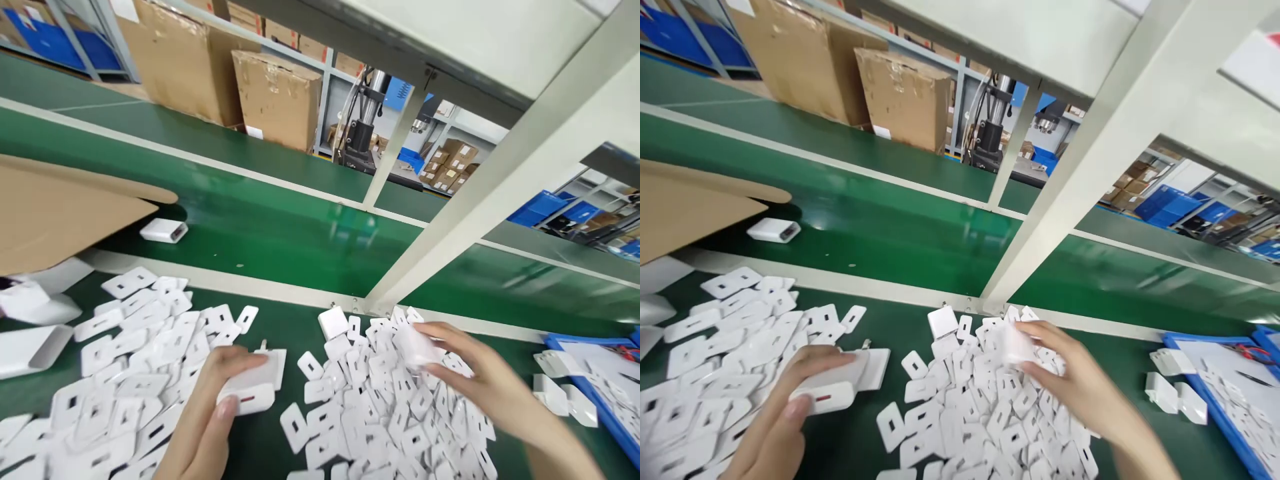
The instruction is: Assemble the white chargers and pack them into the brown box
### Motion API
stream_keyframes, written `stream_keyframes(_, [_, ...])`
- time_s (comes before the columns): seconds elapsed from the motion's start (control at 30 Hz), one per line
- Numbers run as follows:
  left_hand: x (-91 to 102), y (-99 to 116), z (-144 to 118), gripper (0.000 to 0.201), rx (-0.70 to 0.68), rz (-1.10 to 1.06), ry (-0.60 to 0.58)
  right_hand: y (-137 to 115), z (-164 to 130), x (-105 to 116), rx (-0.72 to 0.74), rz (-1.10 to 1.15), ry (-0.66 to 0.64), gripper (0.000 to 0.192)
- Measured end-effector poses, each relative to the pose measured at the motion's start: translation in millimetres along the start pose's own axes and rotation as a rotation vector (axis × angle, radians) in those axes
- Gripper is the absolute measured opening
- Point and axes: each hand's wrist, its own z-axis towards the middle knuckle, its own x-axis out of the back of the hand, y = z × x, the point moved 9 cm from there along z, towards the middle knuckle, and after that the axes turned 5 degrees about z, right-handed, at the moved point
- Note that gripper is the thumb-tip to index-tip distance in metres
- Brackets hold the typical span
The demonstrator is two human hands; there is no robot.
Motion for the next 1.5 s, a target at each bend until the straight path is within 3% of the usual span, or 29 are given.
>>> stream_keyframes(0.03, [0.6,6,-1,0.058,-0.01,-0.044,-0.01,-28,8,-26,0.083,-0.01,0.015,0.043])
stream_keyframes(0.1, [0.2,18,-3,0.045,-0.052,-0.132,-0.072,-59,32,-73,0.172,-0.05,0.056,0.041])
stream_keyframes(0.2, [0.0,28,-3,0.038,-0.139,-0.195,-0.168,-61,68,-113,0.179,-0.1,0.124,0.037])
stream_keyframes(0.27, [1.7,30,-1,0.037,-0.168,-0.209,-0.178,-55,76,-121,0.142,-0.078,0.135,0.038])
stream_keyframes(0.33, [3.4,31,0,0.037,-0.186,-0.227,-0.165,-61,65,-115,0.124,-0.04,0.199,0.043])
stream_keyframes(0.43, [4.7,38,-3,0.04,-0.233,-0.248,-0.153,-89,26,-113,0.105,0.111,0.316,0.044])
stream_keyframes(0.57, [6.2,50,-11,0.042,-0.341,-0.247,-0.153,-125,-8,-166,0.06,0.406,0.172,0.045])
stream_keyframes(0.7, [7.2,51,-14,0.041,-0.376,-0.215,-0.137,-127,-6,-200,0.073,0.648,0.152,0.047])
stream_keyframes(0.8, [5.7,50,-13,0.04,-0.377,-0.177,-0.143,-119,1,-208,0.088,0.772,0.118,0.049])
stream_keyframes(1.0, [2.2,53,-18,0.035,-0.422,-0.169,-0.168,-108,-5,-212,-0.006,0.796,0.101,0.05])
stream_keyframes(1.1, [-1.4,52,-20,0.038,-0.406,-0.16,-0.189,-109,-6,-216,0.024,0.847,0.074,0.051])
stream_keyframes(1.3, [-6.6,61,-24,0.04,-0.387,-0.218,-0.232,-105,-12,-199,0.112,0.697,0.31,0.041])
stream_keyframes(1.5, [-11.1,67,-25,0.037,-0.417,-0.303,-0.304,-100,-17,-200,0.025,0.657,0.296,0.035])
